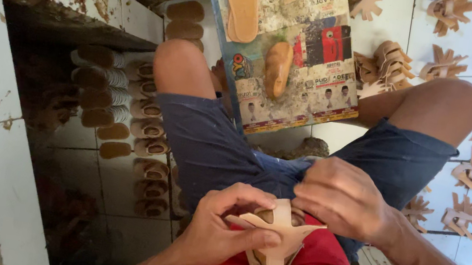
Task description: The person sits on the workshop floor assembling a leather sandal: they fit leather upper straps over a wooden shoe last, press and tuck the strap edges around the last, pick up a second last piece and work it into the assembly, and repeatedly shape the leather with both hands to conform it to the last.
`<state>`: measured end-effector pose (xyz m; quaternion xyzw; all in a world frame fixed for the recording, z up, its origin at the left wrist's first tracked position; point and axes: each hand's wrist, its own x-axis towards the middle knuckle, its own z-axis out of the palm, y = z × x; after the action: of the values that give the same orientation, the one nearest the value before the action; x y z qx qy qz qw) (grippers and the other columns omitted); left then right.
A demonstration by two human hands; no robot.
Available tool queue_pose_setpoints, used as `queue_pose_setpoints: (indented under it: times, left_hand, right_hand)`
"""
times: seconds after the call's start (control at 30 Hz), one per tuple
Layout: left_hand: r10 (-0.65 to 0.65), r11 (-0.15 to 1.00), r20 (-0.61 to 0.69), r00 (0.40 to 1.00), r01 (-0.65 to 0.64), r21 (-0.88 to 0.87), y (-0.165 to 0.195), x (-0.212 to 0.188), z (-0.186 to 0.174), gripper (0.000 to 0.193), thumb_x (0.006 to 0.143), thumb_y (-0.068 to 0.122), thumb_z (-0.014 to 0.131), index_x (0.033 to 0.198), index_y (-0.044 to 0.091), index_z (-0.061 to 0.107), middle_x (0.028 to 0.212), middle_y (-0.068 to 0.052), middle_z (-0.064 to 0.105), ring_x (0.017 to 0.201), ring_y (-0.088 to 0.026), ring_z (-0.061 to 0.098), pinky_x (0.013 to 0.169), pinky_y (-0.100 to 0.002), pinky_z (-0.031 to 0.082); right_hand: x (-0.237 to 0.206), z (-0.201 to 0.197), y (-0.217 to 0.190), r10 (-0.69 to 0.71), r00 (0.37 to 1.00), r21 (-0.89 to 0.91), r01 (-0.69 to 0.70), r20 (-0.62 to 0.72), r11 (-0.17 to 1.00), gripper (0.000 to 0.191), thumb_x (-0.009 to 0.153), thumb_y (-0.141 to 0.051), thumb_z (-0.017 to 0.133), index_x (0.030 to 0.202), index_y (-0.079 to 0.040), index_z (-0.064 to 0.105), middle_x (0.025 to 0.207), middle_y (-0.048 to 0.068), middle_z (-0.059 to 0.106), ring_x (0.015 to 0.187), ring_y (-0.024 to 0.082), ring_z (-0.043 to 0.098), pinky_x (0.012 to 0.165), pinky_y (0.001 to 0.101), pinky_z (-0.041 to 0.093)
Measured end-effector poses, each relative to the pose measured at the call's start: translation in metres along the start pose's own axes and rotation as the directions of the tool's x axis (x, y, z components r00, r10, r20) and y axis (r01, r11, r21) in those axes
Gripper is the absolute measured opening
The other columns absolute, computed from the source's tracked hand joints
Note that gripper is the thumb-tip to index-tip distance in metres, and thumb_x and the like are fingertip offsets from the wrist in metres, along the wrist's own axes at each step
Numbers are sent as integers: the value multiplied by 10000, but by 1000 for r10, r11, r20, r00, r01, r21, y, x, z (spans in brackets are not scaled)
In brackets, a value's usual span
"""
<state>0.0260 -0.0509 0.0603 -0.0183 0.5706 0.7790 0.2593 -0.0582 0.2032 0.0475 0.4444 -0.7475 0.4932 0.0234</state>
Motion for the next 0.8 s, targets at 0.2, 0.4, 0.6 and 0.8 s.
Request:
queue_pose_setpoints:
  times: [0.2,0.4,0.6,0.8]
  left_hand:
    - [3,1000,9,1000,-3,-27,0,0,0,395,851,55,876,1186,5,672,1109,-101,767,994,-108,722,851,-275,603]
    - [83,996,24,996,-84,27,3,-2,-2,394,861,57,884,1198,23,682,1053,-87,762,917,-87,687,785,-246,554]
    - [138,988,44,989,-141,66,3,-1,-1,387,868,37,883,1199,33,683,982,-63,720,836,-79,645,713,-240,499]
    - [91,995,28,995,-92,35,0,1,0,395,864,41,882,1205,31,683,969,-63,722,827,-74,649,701,-233,502]
  right_hand:
    - [15,-6,5,-243,970,84,239,31,967,281,855,-7,785,1080,85,645,1052,168,619,885,318,668,802,456,590]
    - [17,0,0,-158,987,194,152,12,969,250,871,32,777,1081,76,647,1053,157,631,878,307,673,780,425,582]
    - [15,0,2,-151,988,221,144,15,965,231,867,42,764,1065,79,651,1051,164,634,871,309,679,766,419,577]
    - [20,-3,8,-223,975,175,216,16,960,243,847,5,775,1035,108,659,1026,187,637,860,336,670,744,431,580]
